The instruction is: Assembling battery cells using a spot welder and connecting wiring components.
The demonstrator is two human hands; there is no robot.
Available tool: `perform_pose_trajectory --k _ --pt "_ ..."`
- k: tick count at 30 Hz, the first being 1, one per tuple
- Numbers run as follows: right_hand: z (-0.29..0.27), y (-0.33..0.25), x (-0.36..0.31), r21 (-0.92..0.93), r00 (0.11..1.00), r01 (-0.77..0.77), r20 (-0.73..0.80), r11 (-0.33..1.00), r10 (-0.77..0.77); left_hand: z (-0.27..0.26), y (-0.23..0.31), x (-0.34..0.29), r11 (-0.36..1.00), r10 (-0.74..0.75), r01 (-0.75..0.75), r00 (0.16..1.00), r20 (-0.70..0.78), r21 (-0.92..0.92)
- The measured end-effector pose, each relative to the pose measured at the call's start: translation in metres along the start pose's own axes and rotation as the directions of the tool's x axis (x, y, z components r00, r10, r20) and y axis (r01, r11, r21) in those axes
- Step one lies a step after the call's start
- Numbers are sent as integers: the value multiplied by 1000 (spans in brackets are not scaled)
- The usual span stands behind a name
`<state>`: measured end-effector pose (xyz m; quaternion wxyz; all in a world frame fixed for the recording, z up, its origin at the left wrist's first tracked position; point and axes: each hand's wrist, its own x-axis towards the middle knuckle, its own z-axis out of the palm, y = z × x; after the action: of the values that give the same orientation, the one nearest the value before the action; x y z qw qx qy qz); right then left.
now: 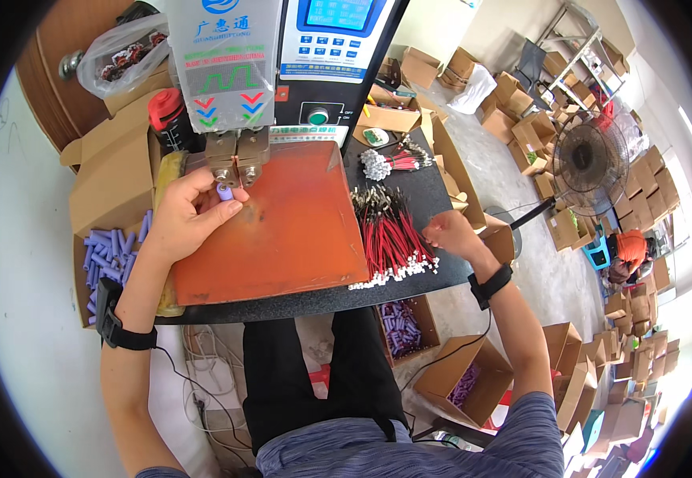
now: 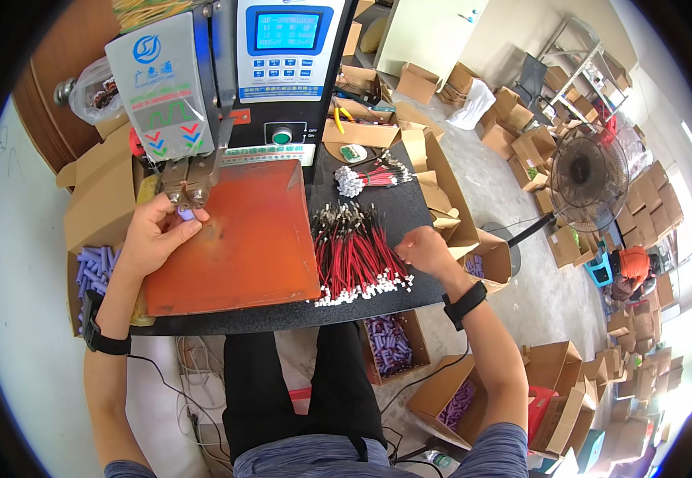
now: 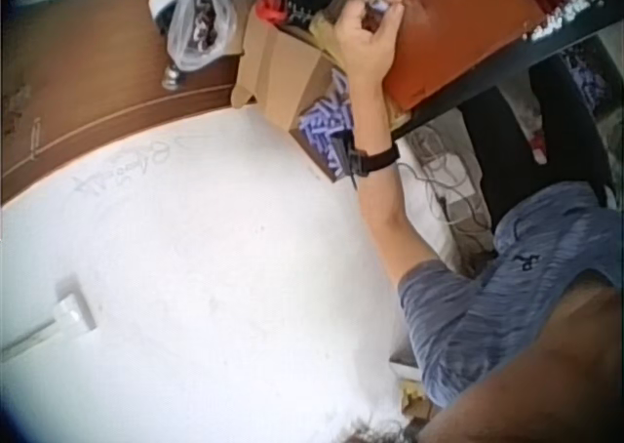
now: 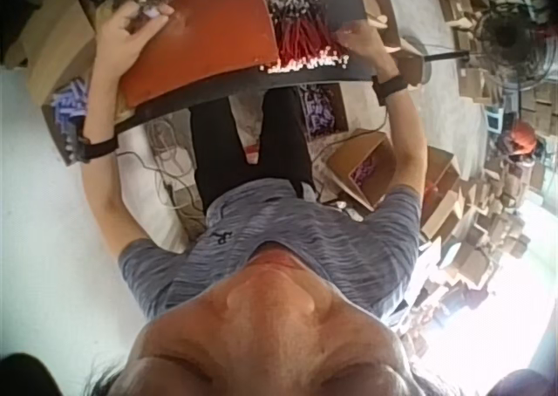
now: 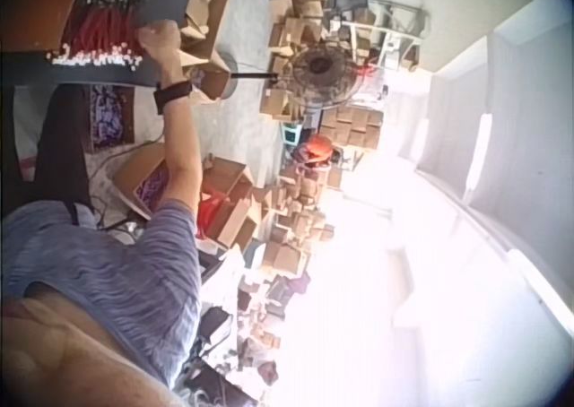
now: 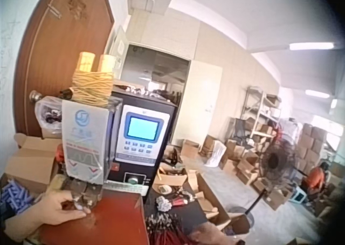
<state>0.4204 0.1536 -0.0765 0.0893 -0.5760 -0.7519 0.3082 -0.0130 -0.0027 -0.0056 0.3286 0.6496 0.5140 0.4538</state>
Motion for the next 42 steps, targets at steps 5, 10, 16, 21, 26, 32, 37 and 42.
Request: perform_pose_trajectory --k 5,10,16,21,26,32,37,42 --pt "-25 -22 -10 314 993 -51 117 948 15 1 1 1 1000 5 -4 1000 -18 22" --pt "-32 -38 -13 247 997 -61 59 967 48 4 1 0 995 95 -93 994 -58 27" --pt "-40 -13 -12 -569 920 253 -110 783 -377 3 10 0 990 81 -84 996 31 117" --pt "-48 -83 -27 -540 767 219 -420 813 -486 4 6 -1 993 90 -93 995 39 76" --pt "-12 -167 -44 -247 723 472 -441 846 -532 4 5 -2 986 137 -139 990 30 89" --pt "41 -223 -33 6 705 665 -332 746 -626 3 1 2 891 346 -332 938 11 308" --pt "66 -244 -15 206 691 721 -287 662 -663 5 -2 6 858 426 -393 904 -30 332" --pt "83 -241 -15 337 759 650 -318 681 -568 6 4 5 913 351 -336 936 -24 233"
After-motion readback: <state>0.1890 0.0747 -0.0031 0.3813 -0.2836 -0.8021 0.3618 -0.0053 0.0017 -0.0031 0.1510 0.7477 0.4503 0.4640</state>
